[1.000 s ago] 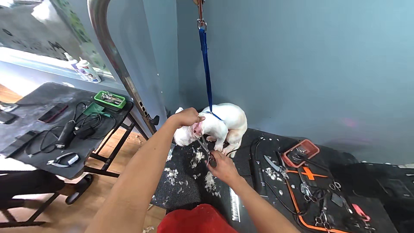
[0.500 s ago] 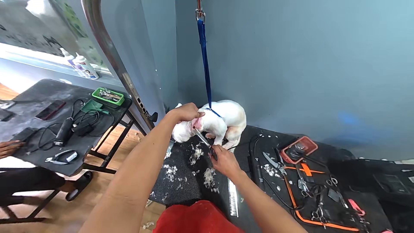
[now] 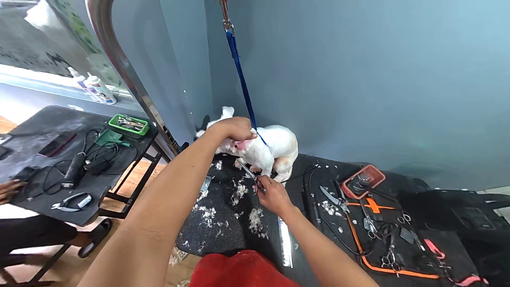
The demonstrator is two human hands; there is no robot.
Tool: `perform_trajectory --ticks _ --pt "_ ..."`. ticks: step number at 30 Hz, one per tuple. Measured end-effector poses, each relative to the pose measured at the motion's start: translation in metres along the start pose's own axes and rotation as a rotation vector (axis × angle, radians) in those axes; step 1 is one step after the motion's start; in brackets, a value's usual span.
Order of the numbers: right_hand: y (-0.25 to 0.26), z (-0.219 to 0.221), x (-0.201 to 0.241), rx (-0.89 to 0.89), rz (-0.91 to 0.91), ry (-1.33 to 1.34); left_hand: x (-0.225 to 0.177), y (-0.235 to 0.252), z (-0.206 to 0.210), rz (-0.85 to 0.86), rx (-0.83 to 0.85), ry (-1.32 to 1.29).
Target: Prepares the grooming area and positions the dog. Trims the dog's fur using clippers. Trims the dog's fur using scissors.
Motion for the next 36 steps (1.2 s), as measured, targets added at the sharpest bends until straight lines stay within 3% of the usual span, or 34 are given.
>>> perform_trajectory --ticks 2,6,13,16,21,25,30,36 --pt "-0.003 -0.004 0.001 -0.007 -0.001 0.043 -0.012 0.004 -0.006 0.014 0.024 0.122" --pt "0.001 -0.014 0.002 0.17 0.042 0.056 -0.026 0.009 -0.015 0.021 0.108 0.225" --pt "0.045 -0.07 0.008 0.462 -0.097 -0.056 -0.023 0.011 -0.017 0.085 0.178 0.27" --pt "0.069 -0.091 0.01 0.488 -0.168 -0.106 -0.02 0.013 -0.015 0.11 0.151 0.266" --pt "0.097 -0.107 0.001 0.819 -0.103 -0.21 -0.018 0.012 -0.015 0.125 0.124 0.255" --pt "0.11 -0.127 0.012 0.848 -0.105 -0.004 -0.013 0.019 -0.015 0.163 0.095 0.263" --pt "0.124 -0.128 0.006 0.869 -0.039 -0.204 -0.011 0.022 -0.015 0.171 0.085 0.258" --pt "0.12 -0.135 0.018 1.031 0.142 0.002 -0.012 0.014 -0.016 0.19 0.091 0.217"
Point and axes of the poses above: each hand's wrist, its own y-axis towards the middle knuckle, its own z-axis out of the palm, x = y × z, the point moved 6 cm from there along y, towards the middle knuckle
